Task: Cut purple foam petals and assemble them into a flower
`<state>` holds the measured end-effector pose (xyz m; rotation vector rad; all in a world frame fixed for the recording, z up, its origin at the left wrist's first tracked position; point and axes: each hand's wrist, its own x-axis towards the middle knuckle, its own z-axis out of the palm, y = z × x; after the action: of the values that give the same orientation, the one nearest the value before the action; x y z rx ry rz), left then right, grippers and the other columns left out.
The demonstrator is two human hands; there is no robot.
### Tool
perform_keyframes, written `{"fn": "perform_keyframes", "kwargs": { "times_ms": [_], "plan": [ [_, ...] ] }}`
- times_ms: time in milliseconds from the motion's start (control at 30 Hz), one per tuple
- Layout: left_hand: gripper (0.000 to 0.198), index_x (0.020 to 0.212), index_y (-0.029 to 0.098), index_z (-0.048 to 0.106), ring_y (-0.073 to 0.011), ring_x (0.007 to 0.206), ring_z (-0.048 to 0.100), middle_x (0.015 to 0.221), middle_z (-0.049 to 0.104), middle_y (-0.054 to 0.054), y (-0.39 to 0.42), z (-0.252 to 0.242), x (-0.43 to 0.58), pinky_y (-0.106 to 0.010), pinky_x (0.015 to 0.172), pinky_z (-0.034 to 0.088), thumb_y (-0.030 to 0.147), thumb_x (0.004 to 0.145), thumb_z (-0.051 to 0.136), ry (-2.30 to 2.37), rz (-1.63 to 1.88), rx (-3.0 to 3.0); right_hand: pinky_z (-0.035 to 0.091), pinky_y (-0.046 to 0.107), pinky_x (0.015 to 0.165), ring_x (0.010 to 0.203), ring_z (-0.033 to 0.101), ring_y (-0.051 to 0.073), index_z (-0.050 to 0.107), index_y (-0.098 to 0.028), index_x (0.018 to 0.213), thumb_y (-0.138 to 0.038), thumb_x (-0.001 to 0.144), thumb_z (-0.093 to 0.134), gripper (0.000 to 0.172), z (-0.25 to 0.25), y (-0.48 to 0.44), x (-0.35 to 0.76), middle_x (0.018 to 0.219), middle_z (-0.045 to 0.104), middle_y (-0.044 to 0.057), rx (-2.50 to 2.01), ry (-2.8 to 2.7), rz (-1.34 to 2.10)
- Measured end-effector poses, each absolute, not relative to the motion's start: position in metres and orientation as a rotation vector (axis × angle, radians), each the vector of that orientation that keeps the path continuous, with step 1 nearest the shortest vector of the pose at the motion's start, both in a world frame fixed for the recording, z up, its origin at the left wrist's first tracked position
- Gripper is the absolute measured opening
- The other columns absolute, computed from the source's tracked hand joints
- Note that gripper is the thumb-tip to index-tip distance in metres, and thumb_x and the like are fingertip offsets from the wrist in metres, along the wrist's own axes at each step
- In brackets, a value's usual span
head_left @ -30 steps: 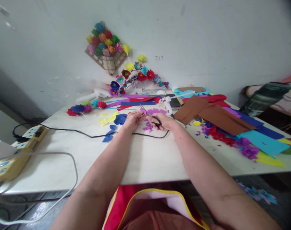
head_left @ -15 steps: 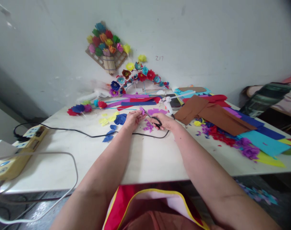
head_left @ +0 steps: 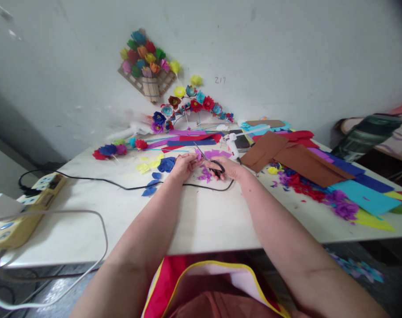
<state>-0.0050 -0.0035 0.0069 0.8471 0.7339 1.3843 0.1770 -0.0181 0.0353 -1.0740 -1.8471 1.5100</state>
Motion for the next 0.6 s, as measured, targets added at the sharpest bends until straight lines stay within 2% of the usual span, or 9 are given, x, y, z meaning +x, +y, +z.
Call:
{"fn": "perform_keyframes", "kwargs": {
  "times_ms": [233,600],
  "plan": [
    [0.008,0.063,0.011,0.064,-0.011,0.058,0.062,0.057,0.062,-0.001,-0.0054,0.0085,-0.0035,-0.022,0.063,0.054,0.01,0.061,0.071,0.717,1.368,0.837,0.032,0.016,0.026,0.036,0.05,0.008,0.048,-0.016,0.073,-0.047,0.084,0.063,0.036,0.0335,-0.0162,0.1767,0.051,0.056,-0.001,-1.078,-1.874,1.478],
    [0.01,0.065,0.01,0.063,-0.0115,0.06,0.061,0.061,0.063,-0.003,-0.0023,0.0042,-0.0053,-0.025,0.068,0.053,0.013,0.062,0.072,0.716,1.366,0.874,0.028,0.015,0.024,0.035,0.049,0.007,0.046,-0.016,0.071,-0.041,0.084,0.065,0.034,0.0353,-0.0183,0.1736,0.05,0.053,-0.003,-1.121,-1.873,1.433]
  ]
}}
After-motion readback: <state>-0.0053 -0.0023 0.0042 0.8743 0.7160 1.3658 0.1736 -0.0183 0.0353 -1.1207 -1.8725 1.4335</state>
